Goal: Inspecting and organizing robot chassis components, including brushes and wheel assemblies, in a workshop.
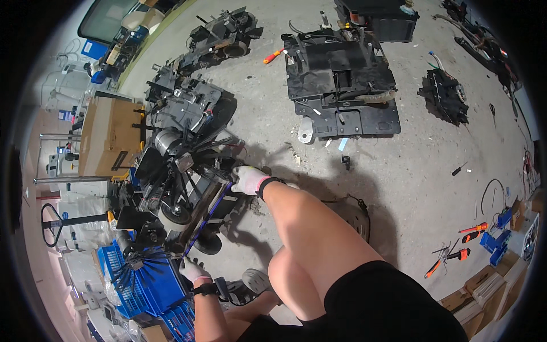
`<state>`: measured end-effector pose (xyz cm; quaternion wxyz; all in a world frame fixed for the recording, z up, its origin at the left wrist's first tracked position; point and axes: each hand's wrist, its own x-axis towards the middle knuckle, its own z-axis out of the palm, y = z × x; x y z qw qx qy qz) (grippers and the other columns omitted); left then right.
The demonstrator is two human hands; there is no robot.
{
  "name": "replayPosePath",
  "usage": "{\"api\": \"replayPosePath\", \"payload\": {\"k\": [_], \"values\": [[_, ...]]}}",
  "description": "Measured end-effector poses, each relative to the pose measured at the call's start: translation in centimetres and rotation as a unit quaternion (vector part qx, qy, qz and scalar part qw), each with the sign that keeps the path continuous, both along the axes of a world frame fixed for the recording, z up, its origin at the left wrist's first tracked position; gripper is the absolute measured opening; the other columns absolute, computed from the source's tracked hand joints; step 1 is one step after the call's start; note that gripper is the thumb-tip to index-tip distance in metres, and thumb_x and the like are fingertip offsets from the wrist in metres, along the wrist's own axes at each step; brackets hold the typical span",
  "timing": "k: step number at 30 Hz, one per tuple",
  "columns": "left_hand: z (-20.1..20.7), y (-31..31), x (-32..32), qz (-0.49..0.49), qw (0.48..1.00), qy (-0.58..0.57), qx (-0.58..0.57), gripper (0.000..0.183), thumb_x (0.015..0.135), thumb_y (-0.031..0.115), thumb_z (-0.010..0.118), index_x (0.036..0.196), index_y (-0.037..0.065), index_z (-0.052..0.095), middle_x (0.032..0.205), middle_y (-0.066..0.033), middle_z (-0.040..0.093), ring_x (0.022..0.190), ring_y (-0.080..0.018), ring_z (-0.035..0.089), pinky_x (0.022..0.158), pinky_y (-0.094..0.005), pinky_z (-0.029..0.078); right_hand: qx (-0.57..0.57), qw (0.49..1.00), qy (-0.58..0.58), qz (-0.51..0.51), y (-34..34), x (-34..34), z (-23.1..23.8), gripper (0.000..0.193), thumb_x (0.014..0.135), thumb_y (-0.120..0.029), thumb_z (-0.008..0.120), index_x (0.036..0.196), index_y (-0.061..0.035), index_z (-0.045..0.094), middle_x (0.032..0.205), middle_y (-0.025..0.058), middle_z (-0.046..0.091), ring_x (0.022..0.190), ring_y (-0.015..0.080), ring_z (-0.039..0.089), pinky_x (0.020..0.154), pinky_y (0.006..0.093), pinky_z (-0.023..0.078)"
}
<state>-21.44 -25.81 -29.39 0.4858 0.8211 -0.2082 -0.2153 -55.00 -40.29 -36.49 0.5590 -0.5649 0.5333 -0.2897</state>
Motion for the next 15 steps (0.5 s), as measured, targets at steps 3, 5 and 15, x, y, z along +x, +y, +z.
{"api": "replayPosePath", "payload": {"k": [3,5,15], "values": [[-0.2,0.6,-0.5,-0.002,0.998,-0.062,-0.008,0.028,0.096,0.012,0.054,0.123,0.006,0.047,0.102,-0.0054,0.057,0.085,-0.0172,0.055,0.072,-0.037,0.048,-0.028,1.0,0.008,0.001,0.5,-0.7,0.6,0.044,0.077,-0.023,0.075,0.113,-0.0033,0.06,0.117,0.0177,0.065,0.111,0.0349,0.061,0.092,0.0405,0.047],[-0.8,1.0,-0.6,-0.041,0.996,-0.04,-0.061,0.033,0.096,0.012,0.053,0.127,0.005,0.046,0.111,-0.0066,0.055,0.094,-0.0185,0.055,0.075,-0.0357,0.048,-0.058,0.998,0.027,0.008,0.3,-0.7,0.7,0.043,0.075,-0.024,0.076,0.111,-0.0039,0.061,0.117,0.0189,0.065,0.111,0.0347,0.06,0.092,0.0402,0.047],[-1.4,2.0,0.1,-0.04,0.995,-0.004,-0.092,0.043,0.091,0.004,0.05,0.134,0.01,0.05,0.136,-0.0055,0.05,0.108,-0.0215,0.054,0.08,-0.0347,0.049,-0.031,0.999,0.03,-0.015,0.2,0.3,-0.3,0.027,0.083,-0.026,0.07,0.1,-0.0049,0.067,0.098,0.0174,0.069,0.097,0.0337,0.065,0.086,0.0402,0.05]]}}
